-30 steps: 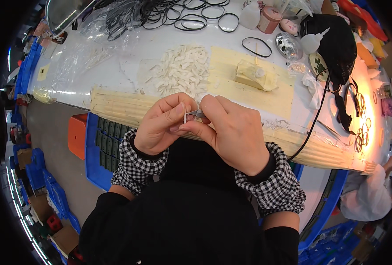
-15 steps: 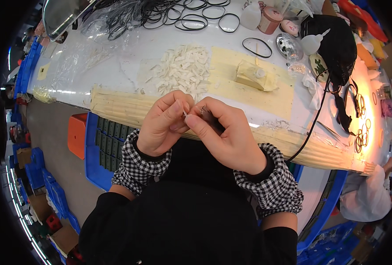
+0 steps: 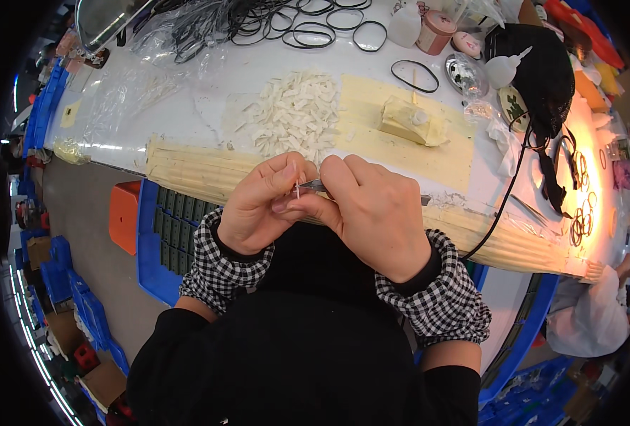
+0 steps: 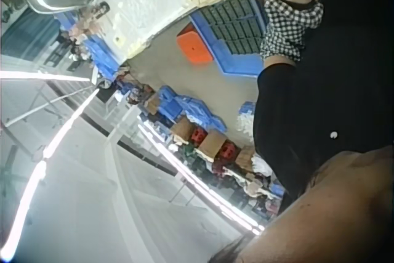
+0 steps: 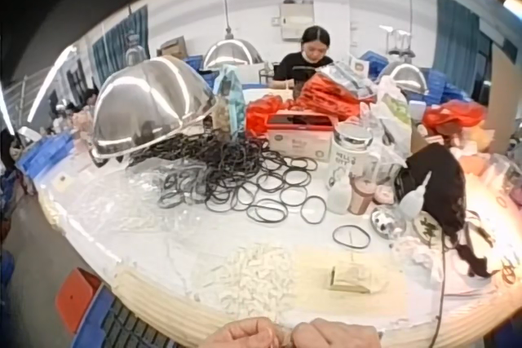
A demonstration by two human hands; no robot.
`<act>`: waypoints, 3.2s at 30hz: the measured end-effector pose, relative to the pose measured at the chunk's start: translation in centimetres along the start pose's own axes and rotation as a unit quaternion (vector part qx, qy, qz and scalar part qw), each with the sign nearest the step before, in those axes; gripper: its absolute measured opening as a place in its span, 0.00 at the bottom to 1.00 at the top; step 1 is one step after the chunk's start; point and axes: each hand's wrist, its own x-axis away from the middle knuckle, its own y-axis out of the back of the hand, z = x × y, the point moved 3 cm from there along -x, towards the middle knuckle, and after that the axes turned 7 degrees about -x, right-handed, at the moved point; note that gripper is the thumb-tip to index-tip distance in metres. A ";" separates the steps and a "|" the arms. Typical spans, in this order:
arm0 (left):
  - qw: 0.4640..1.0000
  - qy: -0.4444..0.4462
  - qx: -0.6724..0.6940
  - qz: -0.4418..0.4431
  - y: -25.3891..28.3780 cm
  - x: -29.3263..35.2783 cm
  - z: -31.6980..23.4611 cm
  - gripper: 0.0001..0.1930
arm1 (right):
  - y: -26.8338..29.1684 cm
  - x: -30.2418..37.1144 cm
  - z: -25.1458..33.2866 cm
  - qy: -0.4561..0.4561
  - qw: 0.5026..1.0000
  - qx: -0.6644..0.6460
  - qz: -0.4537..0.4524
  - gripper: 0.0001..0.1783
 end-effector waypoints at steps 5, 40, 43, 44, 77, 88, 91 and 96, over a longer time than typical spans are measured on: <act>1.000 0.004 -0.015 -0.009 -0.1 0.2 -0.3 0.11 | 0.2 -0.1 0.2 -0.004 1.000 0.007 0.015 0.20; 1.000 0.002 -0.030 -0.005 0.2 0.2 -0.4 0.09 | 0.3 0.0 0.2 -0.016 0.998 0.024 0.062 0.21; 1.000 -0.015 -0.022 -0.008 0.3 0.2 -0.4 0.08 | 0.4 -0.2 0.1 -0.007 0.998 -0.007 0.058 0.19; 1.000 -0.022 -0.018 -0.010 0.4 0.1 -0.4 0.08 | 0.5 -0.2 -0.3 -0.022 0.998 -0.025 0.048 0.18; 0.991 -0.096 -0.015 -0.097 -0.3 -0.5 -0.2 0.09 | 0.0 -0.6 -0.2 -0.035 0.964 -0.241 -0.102 0.13; 0.999 -0.026 0.045 -0.007 0.4 -0.7 0.0 0.10 | 0.9 -0.7 0.2 -0.001 0.983 -0.169 -0.066 0.13; 0.999 -0.006 0.019 -0.029 -0.2 -0.6 -0.1 0.10 | 0.7 -0.2 -0.6 0.008 0.997 -0.073 -0.019 0.17; 0.999 0.006 0.015 0.028 -0.2 -0.4 -0.1 0.09 | 0.2 0.0 -0.8 -0.034 0.998 -0.057 0.016 0.21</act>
